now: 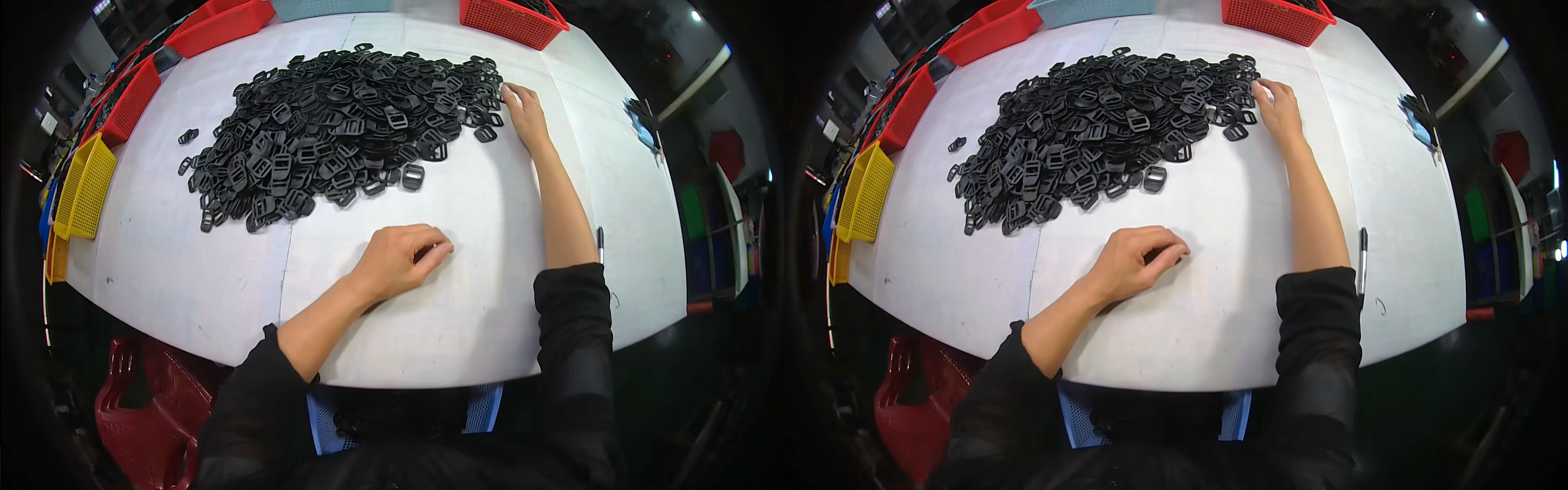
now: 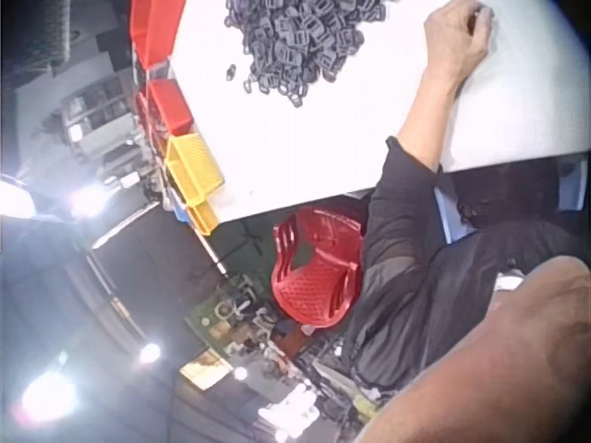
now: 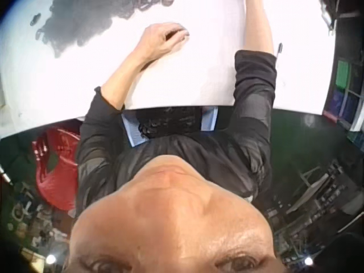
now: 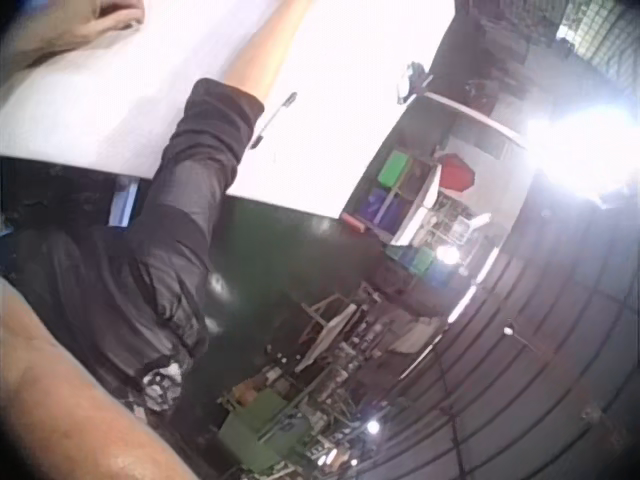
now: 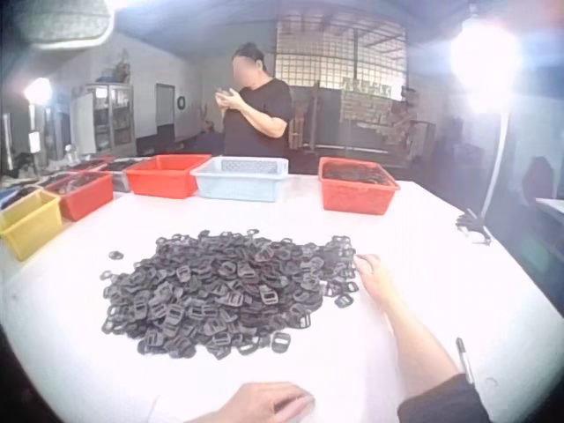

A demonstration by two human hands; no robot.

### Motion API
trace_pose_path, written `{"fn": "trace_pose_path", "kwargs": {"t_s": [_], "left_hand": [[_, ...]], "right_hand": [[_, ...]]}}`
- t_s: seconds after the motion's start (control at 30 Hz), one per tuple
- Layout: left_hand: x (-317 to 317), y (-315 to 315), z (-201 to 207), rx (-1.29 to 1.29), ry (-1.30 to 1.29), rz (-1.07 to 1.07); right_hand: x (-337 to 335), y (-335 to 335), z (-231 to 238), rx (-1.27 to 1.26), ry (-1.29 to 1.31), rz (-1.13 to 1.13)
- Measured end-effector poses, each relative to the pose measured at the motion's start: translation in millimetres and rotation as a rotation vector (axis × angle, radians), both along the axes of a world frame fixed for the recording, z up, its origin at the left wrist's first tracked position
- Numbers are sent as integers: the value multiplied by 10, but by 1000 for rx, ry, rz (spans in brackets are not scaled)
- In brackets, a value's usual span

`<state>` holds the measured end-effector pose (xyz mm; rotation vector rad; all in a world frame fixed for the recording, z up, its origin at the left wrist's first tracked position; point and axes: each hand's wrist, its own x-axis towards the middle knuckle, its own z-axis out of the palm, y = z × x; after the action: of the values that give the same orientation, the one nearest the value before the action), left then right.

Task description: The person pulls plastic buckles from a pile on the table, arranges and turns them over on the surface by hand, and pushes them into a blue basket.

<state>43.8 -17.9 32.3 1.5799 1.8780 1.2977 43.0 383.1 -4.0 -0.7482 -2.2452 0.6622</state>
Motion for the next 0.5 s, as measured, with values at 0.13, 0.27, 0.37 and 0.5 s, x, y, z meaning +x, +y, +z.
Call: {"fn": "trace_pose_path", "kwargs": {"t_s": [0.13,0.27,0.37,0.5], "left_hand": [[-3,19,13,66,91,-24],[-27,46,23,87,76,-12],[-22,56,25,53,101,-5],[-49,42,-44,42,73,19]], "right_hand": [[-709,705,-77,146,-44,-4],[-952,443,182,-16,-424,-13],[-733,277,269,-2,-381,164],[-378,-350,198,-142,-132,265]]}}
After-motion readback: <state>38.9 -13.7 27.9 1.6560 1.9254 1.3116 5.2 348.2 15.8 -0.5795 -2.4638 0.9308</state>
